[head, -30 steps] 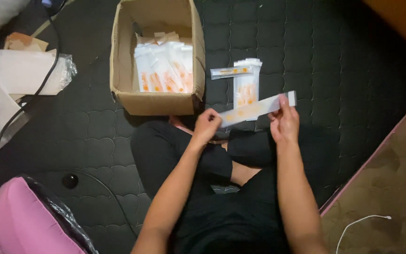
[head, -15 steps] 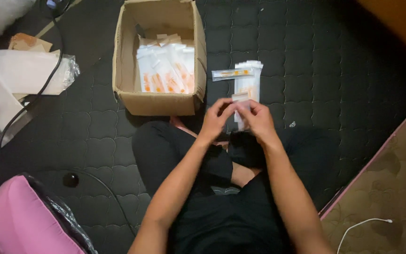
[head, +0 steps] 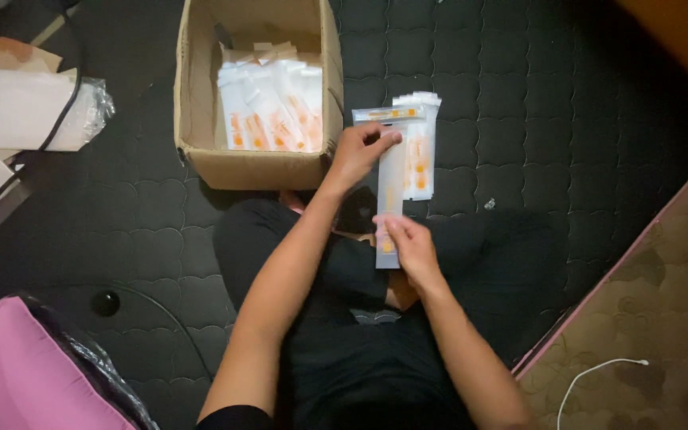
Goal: The person removes strips of test packets from a cardboard box and separates them by hand. They then place the individual packets onto a mattress.
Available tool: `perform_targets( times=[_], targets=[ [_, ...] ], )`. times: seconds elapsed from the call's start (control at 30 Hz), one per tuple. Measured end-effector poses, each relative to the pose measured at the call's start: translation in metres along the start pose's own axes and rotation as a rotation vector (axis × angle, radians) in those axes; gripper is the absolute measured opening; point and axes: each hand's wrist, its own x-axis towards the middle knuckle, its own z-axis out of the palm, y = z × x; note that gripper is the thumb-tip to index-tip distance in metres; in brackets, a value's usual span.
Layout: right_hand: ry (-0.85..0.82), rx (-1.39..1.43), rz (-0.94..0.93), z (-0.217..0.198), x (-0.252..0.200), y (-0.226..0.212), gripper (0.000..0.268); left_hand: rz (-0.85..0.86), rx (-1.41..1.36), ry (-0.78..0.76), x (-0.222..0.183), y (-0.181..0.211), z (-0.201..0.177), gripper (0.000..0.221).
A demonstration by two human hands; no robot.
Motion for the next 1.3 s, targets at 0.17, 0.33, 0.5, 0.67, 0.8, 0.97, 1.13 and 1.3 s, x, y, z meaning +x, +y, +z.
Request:
perform_targets(
  times=[0.17, 0.33, 0.5, 0.67, 0.8, 0.97, 1.13, 1.3],
  targets=[
    [-0.061, 0.064, 0.154, -0.007, -0.029, 0.049, 0.03, -0.104, -0.087, 0.076, -0.013, -0.027, 0.006, 0.018],
    [-0.15, 0.173, 0.187, -0.016, -0.04, 0.081, 0.025, -0.08, -0.067, 0.106, -0.012, -0.032, 0.007, 0.018],
    [-0.145, 0.142, 0.196, -0.015, -0.037, 0.09, 0.026, -0.041, -0.078, 0.108, -0.01, -0.042, 0.009, 0.017],
    [-0.147, 0.147, 0.245, -0.017, -0.039, 0.084, 0.028, -0.032, -0.056, 0.107, -0.012, -0.042, 0.009, 0.017],
    [-0.14, 0.161, 0.22, -0.017, -0.038, 0.091, 0.027, -0.032, -0.05, 0.105, -0.01, -0.051, 0.01, 0.017],
    [-0.134, 0.157, 0.21, -0.017, -0.041, 0.088, 0.026, -0.042, -0.055, 0.105, -0.012, -0.046, 0.01, 0.018],
    [-0.134, 0.186, 0.188, -0.016, -0.042, 0.088, 0.028, -0.017, -0.058, 0.1, -0.015, -0.033, 0.01, 0.017],
    [-0.14, 0.225, 0.177, -0.013, -0.043, 0.091, 0.028, -0.002, -0.076, 0.084, -0.013, -0.037, 0.01, 0.017]
  ],
)
